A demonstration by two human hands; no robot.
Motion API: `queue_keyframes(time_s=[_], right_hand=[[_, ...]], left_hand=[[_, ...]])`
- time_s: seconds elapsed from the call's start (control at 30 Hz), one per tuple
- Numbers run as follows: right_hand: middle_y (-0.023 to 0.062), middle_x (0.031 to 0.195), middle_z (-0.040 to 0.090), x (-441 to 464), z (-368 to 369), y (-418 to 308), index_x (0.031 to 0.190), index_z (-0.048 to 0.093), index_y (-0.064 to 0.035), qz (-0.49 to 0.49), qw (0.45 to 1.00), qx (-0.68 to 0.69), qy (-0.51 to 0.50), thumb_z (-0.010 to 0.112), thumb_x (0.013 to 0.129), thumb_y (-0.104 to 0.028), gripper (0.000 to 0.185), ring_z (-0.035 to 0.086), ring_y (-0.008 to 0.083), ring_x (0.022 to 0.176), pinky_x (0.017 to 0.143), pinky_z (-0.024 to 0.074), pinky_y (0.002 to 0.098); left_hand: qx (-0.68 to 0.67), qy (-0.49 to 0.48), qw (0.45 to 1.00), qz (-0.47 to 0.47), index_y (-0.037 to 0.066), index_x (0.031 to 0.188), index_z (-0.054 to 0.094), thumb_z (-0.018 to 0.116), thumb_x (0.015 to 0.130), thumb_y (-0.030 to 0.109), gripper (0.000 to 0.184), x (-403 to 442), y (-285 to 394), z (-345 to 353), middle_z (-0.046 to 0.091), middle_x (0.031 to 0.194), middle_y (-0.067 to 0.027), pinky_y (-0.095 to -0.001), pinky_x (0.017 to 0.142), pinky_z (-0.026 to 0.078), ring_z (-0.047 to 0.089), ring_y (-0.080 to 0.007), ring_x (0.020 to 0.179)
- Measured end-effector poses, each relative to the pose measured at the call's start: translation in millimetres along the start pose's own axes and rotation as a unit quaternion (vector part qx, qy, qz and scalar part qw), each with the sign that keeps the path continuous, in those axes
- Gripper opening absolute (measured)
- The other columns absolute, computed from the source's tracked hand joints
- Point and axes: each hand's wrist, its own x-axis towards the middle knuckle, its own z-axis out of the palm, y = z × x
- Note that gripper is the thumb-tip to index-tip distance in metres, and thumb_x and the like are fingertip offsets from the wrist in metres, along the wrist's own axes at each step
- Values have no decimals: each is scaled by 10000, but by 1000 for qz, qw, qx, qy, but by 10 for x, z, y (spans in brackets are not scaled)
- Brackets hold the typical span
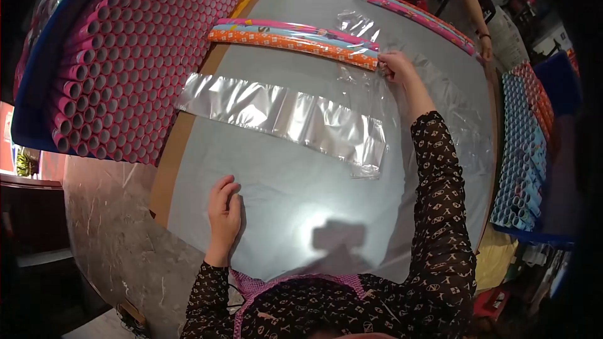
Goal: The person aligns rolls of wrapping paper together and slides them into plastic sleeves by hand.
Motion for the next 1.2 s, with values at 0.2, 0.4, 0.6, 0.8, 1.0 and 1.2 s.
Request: queue_keyframes(time_s=[0.2,0.4,0.6,0.8,1.0,1.2], right_hand=[[35,656,618,102,-18,148,814,680,-47,-153,978,-116,85,636,814,-199,158,536,126,533,463,385,301],[149,835,716,186,-31,126,912,747,-52,-242,916,-282,153,643,760,-220,250,692,279,770,727,531,367],[152,863,723,23,7,76,970,747,-58,-286,881,-338,166,646,777,-228,276,700,294,758,742,545,381],[43,679,644,-199,-56,-77,1072,713,-35,-229,933,-238,143,632,870,-264,316,550,111,487,450,431,294],[35,833,699,-999,-315,-638,1116,683,-33,-245,956,-147,62,621,893,-247,315,470,74,446,395,346,248],[49,1000,711,-2958,-512,-1528,1127,680,-37,-561,826,-45,-35,588,945,-209,267,496,48,593,531,393,190]], left_hand=[[-2,-1,1000,-12,-21,1023,633,553,842,-41,199,3,21,-13,591,1216,-153,-323,883,483,587,-257,1070],[0,-11,1000,-7,-22,1062,625,532,853,-45,230,-15,-20,-16,573,1255,-132,-312,920,472,580,-220,1092],[-7,-19,1000,4,-26,1060,626,537,850,-45,229,-3,-37,-18,568,1258,-157,-325,917,476,581,-259,1096],[-3,-11,1000,9,-28,1066,623,536,851,-51,233,4,3,-29,570,1253,-157,-321,927,472,578,-253,1107],[1,-6,1000,17,-14,1079,617,539,878,-15,216,-18,-15,-26,581,1242,-127,-326,971,438,559,-249,1138],[-7,-11,1000,24,-5,1060,627,547,878,3,199,-25,-148,-10,591,1222,-127,-320,939,456,572,-251,1111]])
